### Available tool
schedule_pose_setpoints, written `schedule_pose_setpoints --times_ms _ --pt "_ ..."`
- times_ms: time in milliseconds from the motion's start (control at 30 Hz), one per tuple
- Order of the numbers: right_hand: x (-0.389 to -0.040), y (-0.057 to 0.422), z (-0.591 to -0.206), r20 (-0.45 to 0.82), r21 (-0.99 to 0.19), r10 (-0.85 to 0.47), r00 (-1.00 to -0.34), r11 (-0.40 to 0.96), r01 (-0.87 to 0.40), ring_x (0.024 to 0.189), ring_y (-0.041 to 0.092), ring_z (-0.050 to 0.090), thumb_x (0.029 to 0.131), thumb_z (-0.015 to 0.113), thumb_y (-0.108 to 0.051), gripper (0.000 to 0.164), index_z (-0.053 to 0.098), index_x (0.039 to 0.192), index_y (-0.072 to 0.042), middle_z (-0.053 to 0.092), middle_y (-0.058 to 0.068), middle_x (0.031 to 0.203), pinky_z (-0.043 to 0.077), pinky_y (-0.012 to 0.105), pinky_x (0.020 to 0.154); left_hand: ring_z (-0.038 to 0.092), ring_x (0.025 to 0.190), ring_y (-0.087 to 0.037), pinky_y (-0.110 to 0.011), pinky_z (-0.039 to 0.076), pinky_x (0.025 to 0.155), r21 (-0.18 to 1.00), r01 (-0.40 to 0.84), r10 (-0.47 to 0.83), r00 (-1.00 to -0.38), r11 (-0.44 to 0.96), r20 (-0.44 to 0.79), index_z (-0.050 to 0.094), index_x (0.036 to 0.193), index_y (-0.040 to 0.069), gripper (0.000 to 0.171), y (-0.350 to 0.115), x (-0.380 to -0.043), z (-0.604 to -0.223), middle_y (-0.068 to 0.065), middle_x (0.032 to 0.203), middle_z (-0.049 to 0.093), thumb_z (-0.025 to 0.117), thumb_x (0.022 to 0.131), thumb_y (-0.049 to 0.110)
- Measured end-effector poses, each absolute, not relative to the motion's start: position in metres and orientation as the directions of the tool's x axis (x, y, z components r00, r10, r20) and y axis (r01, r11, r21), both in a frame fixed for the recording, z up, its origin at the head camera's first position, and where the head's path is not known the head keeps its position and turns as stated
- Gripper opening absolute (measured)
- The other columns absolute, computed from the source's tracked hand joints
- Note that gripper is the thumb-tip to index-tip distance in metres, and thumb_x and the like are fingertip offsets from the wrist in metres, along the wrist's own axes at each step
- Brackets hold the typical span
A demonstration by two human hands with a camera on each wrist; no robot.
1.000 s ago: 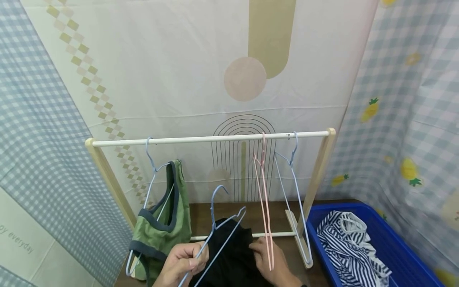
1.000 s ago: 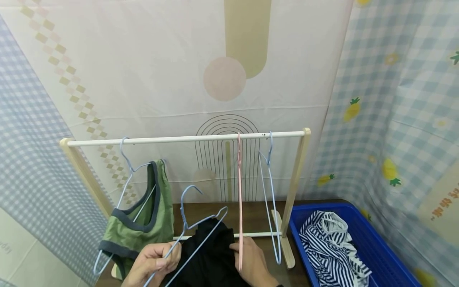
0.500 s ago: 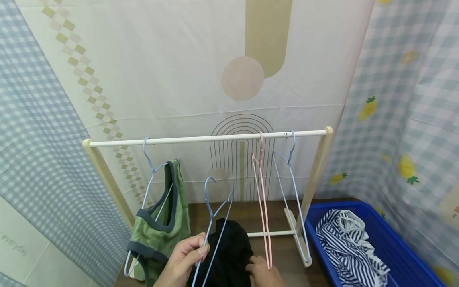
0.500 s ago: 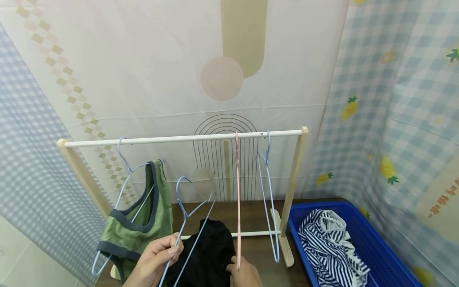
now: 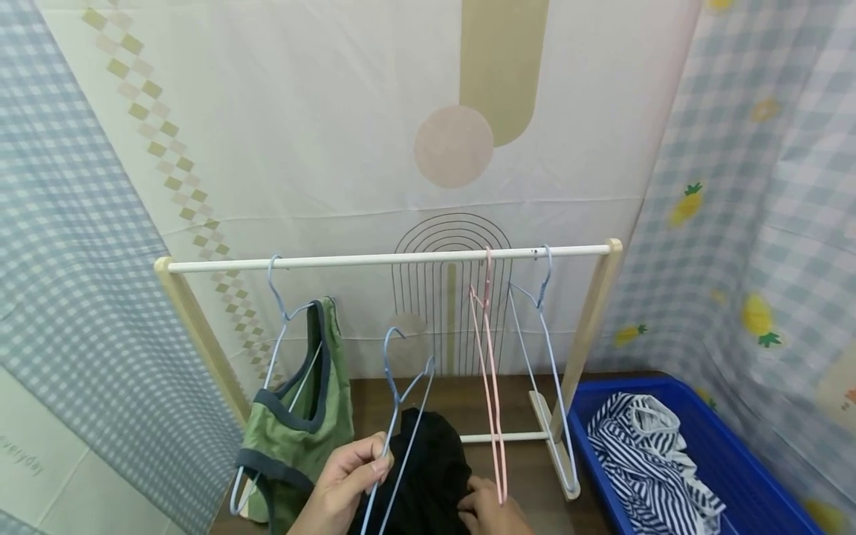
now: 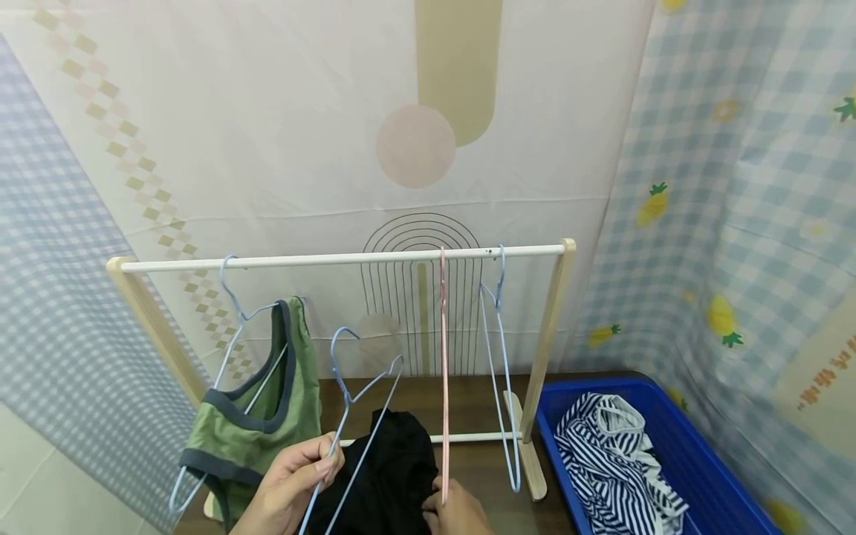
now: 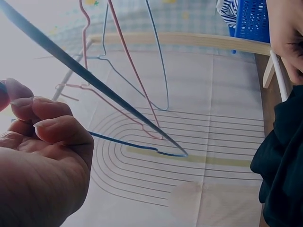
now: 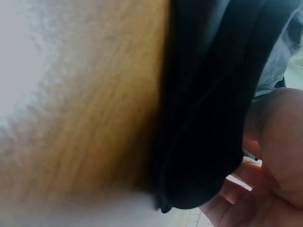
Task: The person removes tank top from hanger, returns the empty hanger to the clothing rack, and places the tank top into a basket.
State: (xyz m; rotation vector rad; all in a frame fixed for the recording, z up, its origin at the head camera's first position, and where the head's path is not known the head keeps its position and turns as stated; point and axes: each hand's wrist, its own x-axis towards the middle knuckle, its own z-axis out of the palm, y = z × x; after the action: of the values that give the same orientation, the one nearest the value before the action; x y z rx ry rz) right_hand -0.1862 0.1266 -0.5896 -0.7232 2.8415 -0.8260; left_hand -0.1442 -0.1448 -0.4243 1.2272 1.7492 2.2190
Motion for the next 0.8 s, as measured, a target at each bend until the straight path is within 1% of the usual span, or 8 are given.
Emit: schedule_pose_setpoints --times_ms 133,433,633,800 --pt "-0.186 0.127 -0.589 0.053 -0.528 -0.467 -0.883 0.737 -0.422 0.083 0.002 0.057 0.09 0.084 -0.018 0.006 0.086 0.094 -0.014 0.057 -0.013 0.087 0.051 0.025 0.069 0.031 0.068 -0.029 -0.041 0.026 0.06 0.839 0.412 0.498 -0.676 -0.356 0.543 0.038 0.08 -0.004 0.027 -0.143 -0.144 -0.423 -0.012 0.078 0.032 0.032 0.105 -0.011" --pt "-0.186 0.127 -0.587 0.059 -0.541 -0.473 -0.879 0.725 -0.426 0.085 0.004 0.059 0.091 0.084 -0.018 0.007 0.087 0.095 -0.014 0.058 -0.013 0.089 0.053 0.026 0.071 0.032 0.068 -0.03 -0.041 0.028 0.061 0.859 0.403 0.481 -0.713 -0.315 0.511 0.04 0.08 -0.005 0.027 -0.135 -0.143 -0.418 -0.012 0.077 0.031 0.036 0.107 -0.008" --pt "-0.184 0.127 -0.586 0.073 -0.509 -0.482 -0.873 0.735 -0.448 0.084 0.003 0.059 0.09 0.085 -0.017 0.007 0.087 0.095 -0.014 0.055 -0.013 0.088 0.053 0.026 0.069 0.03 0.067 -0.031 -0.039 0.029 0.061 0.881 0.398 0.448 -0.759 -0.255 0.472 0.043 0.083 -0.007 0.027 -0.124 -0.148 -0.409 -0.011 0.076 0.03 0.04 0.11 -0.002" --pt "-0.186 0.127 -0.585 0.063 -0.495 -0.5 -0.864 0.736 -0.462 0.083 0.001 0.061 0.09 0.084 -0.017 0.009 0.087 0.097 -0.013 0.053 -0.013 0.087 0.053 0.025 0.068 0.033 0.065 -0.028 -0.035 0.033 0.06 0.895 0.403 0.398 -0.802 -0.192 0.446 0.043 0.083 -0.009 0.029 -0.111 -0.156 -0.394 -0.008 0.073 0.032 0.044 0.11 0.003"
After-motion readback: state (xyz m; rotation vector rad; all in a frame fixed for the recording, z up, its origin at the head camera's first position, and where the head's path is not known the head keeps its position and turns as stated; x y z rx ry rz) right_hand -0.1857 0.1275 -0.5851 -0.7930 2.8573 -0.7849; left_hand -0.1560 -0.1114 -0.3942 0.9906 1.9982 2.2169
